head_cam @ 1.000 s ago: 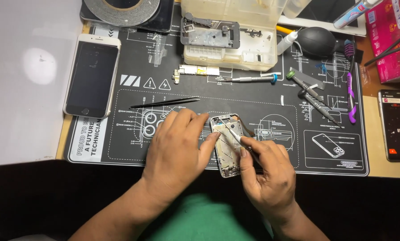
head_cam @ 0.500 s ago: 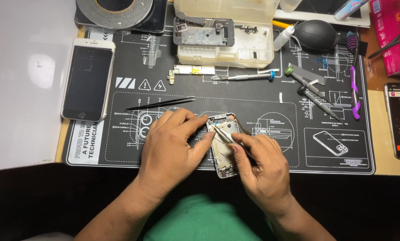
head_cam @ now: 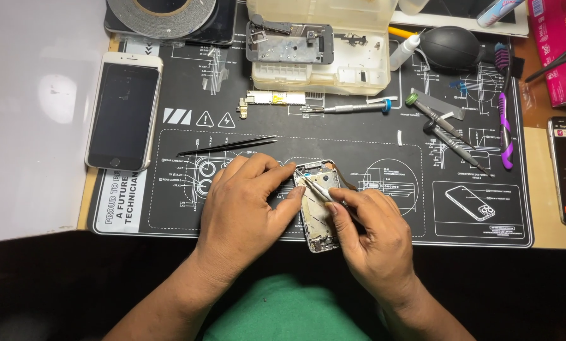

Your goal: Finalizing the assembly of a mobile phone body by installing and securing internal components using precision tools.

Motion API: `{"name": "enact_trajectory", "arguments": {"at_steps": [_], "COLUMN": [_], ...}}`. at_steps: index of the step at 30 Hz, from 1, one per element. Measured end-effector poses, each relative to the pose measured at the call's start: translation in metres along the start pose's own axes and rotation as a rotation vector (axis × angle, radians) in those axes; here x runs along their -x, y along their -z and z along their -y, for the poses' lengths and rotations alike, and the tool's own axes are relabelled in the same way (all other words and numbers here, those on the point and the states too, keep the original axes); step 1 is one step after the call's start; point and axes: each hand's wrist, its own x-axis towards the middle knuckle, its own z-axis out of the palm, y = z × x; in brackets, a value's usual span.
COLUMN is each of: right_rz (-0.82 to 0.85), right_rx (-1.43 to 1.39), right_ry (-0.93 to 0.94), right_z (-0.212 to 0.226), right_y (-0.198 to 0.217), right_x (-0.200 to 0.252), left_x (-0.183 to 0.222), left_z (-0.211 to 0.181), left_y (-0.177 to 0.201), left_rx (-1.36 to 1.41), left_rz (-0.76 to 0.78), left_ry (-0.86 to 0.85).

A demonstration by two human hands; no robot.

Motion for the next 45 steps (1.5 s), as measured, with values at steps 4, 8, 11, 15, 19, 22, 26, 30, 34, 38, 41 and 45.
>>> {"name": "enact_trajectory", "arguments": {"at_steps": [4,8,11,15,19,22,26,30,34,38,41,45], "right_rz": [0.051,0.107,0.077,0.02,0.017,0.076,0.058,0.114,0.088,0.09,0.057,0.085], "right_rx": [-0.026,0.113,0.343,0.417,0.335,0.316,0.387,0.244,0.322,0.327,0.386,0.389], "right_ry": [0.038,0.168,0.253,0.369,0.382,0.286,0.28,0.161,0.275,0.162,0.24,0.146], "right_z": [0.001,-0.003,-0.004,-0.005,-0.011,-0.008,-0.006,-0.009,-0.007,-0.005,-0.003,-0.009], "right_y": [0.009,0.012,0.009,0.004,0.003,0.006,0.006,0.005,0.005,0.005,0.006,0.003], "right_x": [-0.01,-0.014,-0.011,-0.011,-0.009,-0.009,-0.007,-0.002,-0.006,-0.003,-0.006,-0.002], "left_x": [-0.001,-0.001,-0.002,-0.002,-0.002,-0.002,0.0,0.0,-0.001,0.0,0.001,-0.001], "left_z": [0.002,0.003,0.005,0.008,0.006,0.006,0.005,0.005,0.005,0.005,0.006,0.005], "left_y": [-0.002,-0.005,-0.005,-0.005,-0.004,-0.004,-0.004,-0.003,-0.003,-0.003,-0.004,-0.003], "left_rx": [0.011,0.009,0.006,0.001,-0.001,0.019,0.022,0.034,0.031,0.031,0.031,0.03], "left_rz": [-0.004,-0.005,0.006,0.042,0.039,0.026,0.0,-0.012,-0.002,0.007,-0.007,0.008], "left_ry": [-0.005,-0.018,-0.017,-0.032,-0.026,-0.024,-0.028,-0.028,-0.024,-0.024,-0.032,-0.018]}}
